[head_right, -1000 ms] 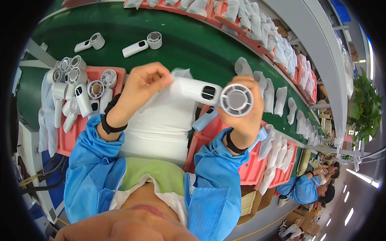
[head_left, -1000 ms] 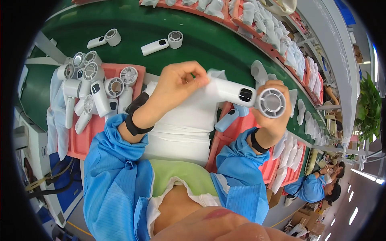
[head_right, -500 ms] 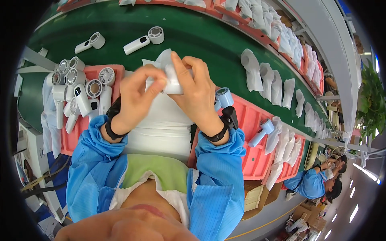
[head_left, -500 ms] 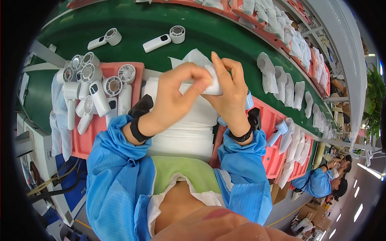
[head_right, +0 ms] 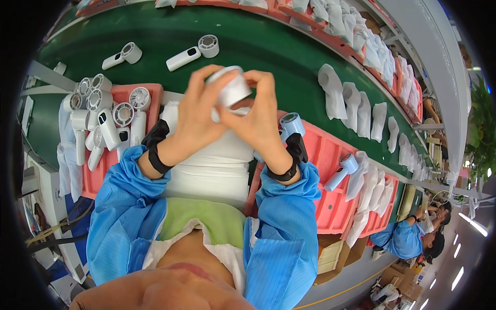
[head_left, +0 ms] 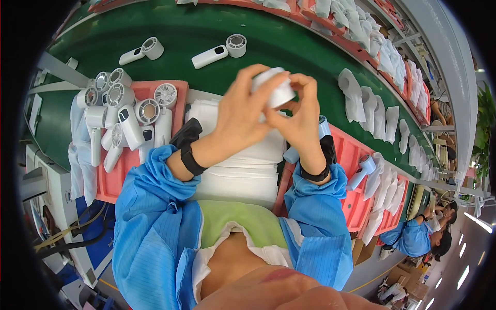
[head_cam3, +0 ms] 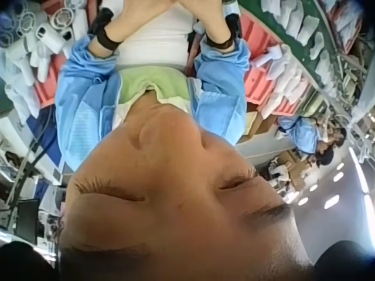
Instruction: The person packages handheld fans by hand, picking up each fan, wrapping it in a foam sheet, and placing the wrapped fan into a pink tray.
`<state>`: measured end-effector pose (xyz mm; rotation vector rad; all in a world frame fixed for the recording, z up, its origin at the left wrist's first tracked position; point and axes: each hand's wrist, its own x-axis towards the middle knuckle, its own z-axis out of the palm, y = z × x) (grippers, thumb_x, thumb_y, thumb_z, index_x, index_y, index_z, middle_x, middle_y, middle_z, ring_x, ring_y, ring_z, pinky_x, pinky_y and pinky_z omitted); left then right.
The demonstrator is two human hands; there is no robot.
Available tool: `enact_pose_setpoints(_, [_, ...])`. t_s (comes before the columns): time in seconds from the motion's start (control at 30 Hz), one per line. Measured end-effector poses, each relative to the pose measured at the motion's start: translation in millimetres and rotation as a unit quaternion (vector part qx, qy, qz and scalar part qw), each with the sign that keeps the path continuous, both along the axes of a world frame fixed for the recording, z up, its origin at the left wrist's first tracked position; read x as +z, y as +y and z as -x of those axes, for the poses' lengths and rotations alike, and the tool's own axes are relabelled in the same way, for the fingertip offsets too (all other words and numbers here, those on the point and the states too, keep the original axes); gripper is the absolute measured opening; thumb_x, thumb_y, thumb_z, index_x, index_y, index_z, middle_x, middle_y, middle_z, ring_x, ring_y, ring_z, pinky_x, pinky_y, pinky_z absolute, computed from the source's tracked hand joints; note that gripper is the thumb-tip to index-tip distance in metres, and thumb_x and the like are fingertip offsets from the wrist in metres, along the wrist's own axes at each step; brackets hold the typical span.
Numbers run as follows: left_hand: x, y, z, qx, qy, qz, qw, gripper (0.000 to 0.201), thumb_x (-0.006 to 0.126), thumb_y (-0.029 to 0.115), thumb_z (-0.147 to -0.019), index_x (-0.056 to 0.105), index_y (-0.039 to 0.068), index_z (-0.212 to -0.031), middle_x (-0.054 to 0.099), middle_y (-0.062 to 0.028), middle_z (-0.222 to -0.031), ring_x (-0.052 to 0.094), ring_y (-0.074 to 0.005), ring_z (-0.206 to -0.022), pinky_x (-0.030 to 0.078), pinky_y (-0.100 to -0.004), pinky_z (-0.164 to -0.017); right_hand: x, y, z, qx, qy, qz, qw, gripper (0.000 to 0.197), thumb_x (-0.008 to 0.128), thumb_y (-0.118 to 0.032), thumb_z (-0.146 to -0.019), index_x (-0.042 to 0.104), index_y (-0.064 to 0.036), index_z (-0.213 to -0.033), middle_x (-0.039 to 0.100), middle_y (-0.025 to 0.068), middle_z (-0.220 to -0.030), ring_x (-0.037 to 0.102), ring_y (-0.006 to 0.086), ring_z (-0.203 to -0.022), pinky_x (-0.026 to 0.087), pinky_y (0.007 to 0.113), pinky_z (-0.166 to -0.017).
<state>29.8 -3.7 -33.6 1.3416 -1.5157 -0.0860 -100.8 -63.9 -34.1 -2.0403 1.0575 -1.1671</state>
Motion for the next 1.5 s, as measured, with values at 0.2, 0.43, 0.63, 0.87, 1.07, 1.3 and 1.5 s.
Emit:
enact_pose_setpoints(0.2, [8.7,-7.1,-41.5,-0.253,0.174,0.013,0.952,0.047,0.077,0.003,-0.069,0.062,0.012,-0.113,0.05,-0.0087,-0.124,0.055,-0.0197,-0.098,0.048,-0.0309,-0.079,16.9,-8.4,8.0,0.168,-0.033,0.048,0.984,0.061,0.079,-0.009,-0.061,0.05,-0.0026,-0.114,0.054,0.0137,-0.107,0.057,0.025,-0.097,0.05,0.034,-0.076])
enact_pose_setpoints(0.43, [12.9,3.9,-26.1,-0.169,0.376,0.048,0.91,0.04,0.08,0.008,-0.071,0.064,0.01,-0.107,0.048,-0.009,-0.129,0.052,-0.0219,-0.108,0.044,-0.033,-0.088,-1.1,-11.2,12.3,0.19,0.058,-0.004,0.98,0.051,0.076,-0.008,-0.065,0.049,0.0011,-0.107,0.058,0.0189,-0.098,0.061,0.0351,-0.083,0.051,0.04,-0.068])
enact_pose_setpoints(0.63, [8.2,7.2,-23.6,-0.103,0.152,0.104,0.978,0.02,0.08,0.009,-0.07,0.067,0.008,-0.084,0.05,-0.0087,-0.125,0.048,-0.0214,-0.112,0.042,-0.0346,-0.087,-1.9,6.8,4.6,0.047,0.158,0.094,0.982,0.045,0.071,-0.003,-0.07,0.055,0.0002,-0.111,0.063,0.0212,-0.093,0.061,0.0397,-0.08,0.05,0.034,-0.069])
enact_pose_setpoints(0.87, [15.3,6.9,-35.1,-0.013,0.046,0.105,0.993,0.017,0.081,0.009,-0.068,0.065,0.006,-0.073,0.054,-0.009,-0.114,0.053,-0.0225,-0.1,0.044,-0.0315,-0.08,17.3,9.4,14.6,0.063,0.084,-0.005,0.994,0.042,0.076,-0.006,-0.073,0.055,0.0015,-0.109,0.064,0.0152,-0.09,0.063,0.0233,-0.078,0.05,0.031,-0.067])
enact_pose_setpoints(1.07, [-18.7,-26.9,-47.4,-0.056,0.147,0.023,0.987,0.017,0.079,0.013,-0.07,0.064,0.007,-0.078,0.056,-0.0064,-0.101,0.059,-0.0229,-0.078,0.047,-0.0306,-0.067,14.4,-42.9,60.5,0.1,0.114,-0.141,0.978,0.038,0.076,-0.015,-0.079,0.057,0.0009,-0.108,0.066,0.0069,-0.091,0.06,0.0115,-0.08,0.049,0.029,-0.069])
enact_pose_setpoints(1.3, [-77.6,1.9,22.0,-0.176,-0.078,-0.2,0.961,0.024,0.077,0.023,-0.073,0.06,0.008,-0.081,0.056,-0.0086,-0.083,0.061,-0.0285,-0.079,0.048,-0.0368,-0.065,-125.6,-206.0,155.3,-0.193,0.423,-0.049,0.884,0.05,0.072,-0.029,-0.076,0.057,0.0006,-0.114,0.064,0.0242,-0.11,0.059,0.042,-0.103,0.048,0.047,-0.087])
enact_pose_setpoints(1.5, [-106.3,3.1,22.1,-0.166,-0.186,-0.211,0.945,0.029,0.078,0.027,-0.07,0.059,0.01,-0.084,0.055,-0.0082,-0.082,0.06,-0.0285,-0.079,0.049,-0.0385,-0.067,-69.3,-187.9,42.8,-0.027,0.306,0.092,0.947,0.063,0.071,-0.028,-0.075,0.05,0.0026,-0.126,0.051,0.0269,-0.129,0.049,0.0394,-0.121,0.041,0.043,-0.1])
